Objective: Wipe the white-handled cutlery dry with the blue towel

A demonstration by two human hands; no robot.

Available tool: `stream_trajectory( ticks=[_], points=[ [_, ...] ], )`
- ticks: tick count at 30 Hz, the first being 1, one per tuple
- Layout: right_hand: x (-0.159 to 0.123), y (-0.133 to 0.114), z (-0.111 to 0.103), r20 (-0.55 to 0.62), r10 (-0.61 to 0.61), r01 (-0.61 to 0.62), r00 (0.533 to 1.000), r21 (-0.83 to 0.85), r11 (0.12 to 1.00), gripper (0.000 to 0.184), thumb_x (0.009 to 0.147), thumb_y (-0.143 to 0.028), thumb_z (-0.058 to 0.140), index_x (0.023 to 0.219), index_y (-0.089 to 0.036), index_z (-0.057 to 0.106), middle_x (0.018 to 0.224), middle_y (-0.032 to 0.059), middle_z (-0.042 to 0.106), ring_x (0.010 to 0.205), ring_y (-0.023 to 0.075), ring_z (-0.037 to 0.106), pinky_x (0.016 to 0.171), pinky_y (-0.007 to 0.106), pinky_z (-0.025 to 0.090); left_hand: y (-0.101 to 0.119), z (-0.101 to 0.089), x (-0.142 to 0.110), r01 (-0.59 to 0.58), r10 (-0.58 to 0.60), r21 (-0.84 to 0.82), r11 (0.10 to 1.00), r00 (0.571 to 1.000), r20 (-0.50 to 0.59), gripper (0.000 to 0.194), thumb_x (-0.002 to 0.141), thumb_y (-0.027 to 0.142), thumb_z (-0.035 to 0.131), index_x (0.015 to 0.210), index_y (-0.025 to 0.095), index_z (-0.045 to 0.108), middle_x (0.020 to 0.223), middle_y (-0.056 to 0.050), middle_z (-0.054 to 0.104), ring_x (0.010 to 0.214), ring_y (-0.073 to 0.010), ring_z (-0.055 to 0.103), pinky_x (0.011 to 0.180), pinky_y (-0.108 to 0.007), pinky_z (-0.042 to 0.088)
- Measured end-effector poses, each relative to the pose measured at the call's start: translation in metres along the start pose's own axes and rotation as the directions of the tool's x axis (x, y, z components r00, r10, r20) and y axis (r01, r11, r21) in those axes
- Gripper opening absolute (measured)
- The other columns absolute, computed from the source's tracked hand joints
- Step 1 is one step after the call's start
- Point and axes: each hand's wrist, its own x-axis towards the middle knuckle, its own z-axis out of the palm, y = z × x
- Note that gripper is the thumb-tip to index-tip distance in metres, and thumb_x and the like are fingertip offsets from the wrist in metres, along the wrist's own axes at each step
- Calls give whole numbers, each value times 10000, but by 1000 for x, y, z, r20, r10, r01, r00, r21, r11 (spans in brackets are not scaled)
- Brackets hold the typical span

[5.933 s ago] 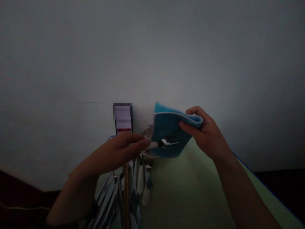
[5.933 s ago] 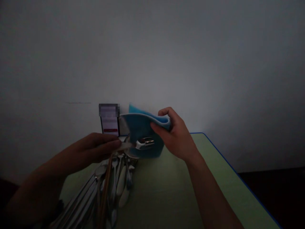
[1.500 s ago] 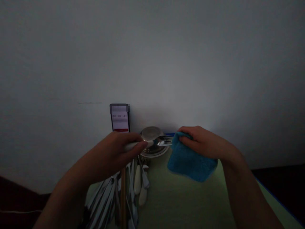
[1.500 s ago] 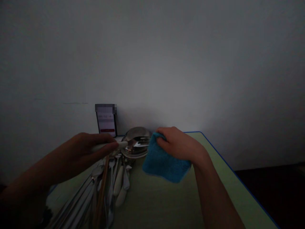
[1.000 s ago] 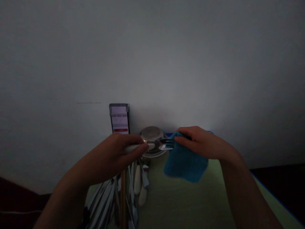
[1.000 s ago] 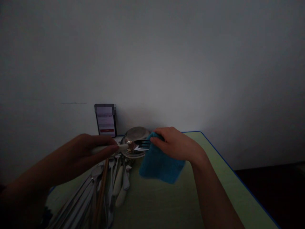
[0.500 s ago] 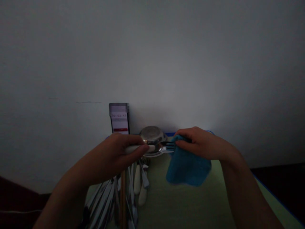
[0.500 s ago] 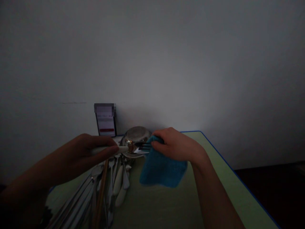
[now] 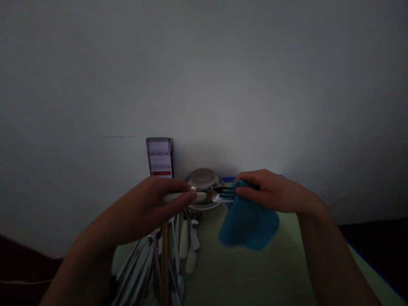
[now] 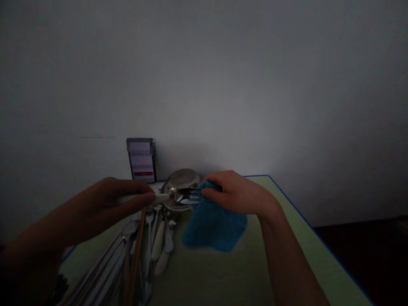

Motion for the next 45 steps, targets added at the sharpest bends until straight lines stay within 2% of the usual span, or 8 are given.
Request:
stream_trajectory(
  ticks=[12,19,31,45],
  points=[
    [-1,1,-3,47,-36,34,998,37,999,230,896,-317,451,873,-143,600,674,-15,543,584,86,476,516,206,342,-8,0,0,12,-11,-21,1000,999,42,220,880,351,473,837,237,656,701,49,653,646,-128,593,567,-198,413],
    [-1,-2,-3,79,-53,50,995,47,998,224,895,-294,455,906,-134,611,652,-22,527,562,81,460,504,205,336,-11,0,-2,7,-5,-23,1000,998,65,275,893,388,448,796,218,640,679,44,630,628,-122,575,551,-192,404],
    [0,1,-2,76,-41,32,996,122,992,228,890,-308,459,908,-137,609,680,-13,536,585,84,462,508,198,349,-8,-1,-1,13,-13,-5,1000,999,36,292,881,400,454,793,208,657,668,35,623,617,-122,563,538,-192,403],
    [-3,3,-4,151,-32,-24,988,352,936,278,880,-364,481,996,-139,596,737,-1,549,605,87,456,518,201,377,-7,-4,-2,-29,29,-35,999,1000,4,298,883,367,455,713,187,620,604,47,561,568,-105,522,514,-180,384]
  ],
)
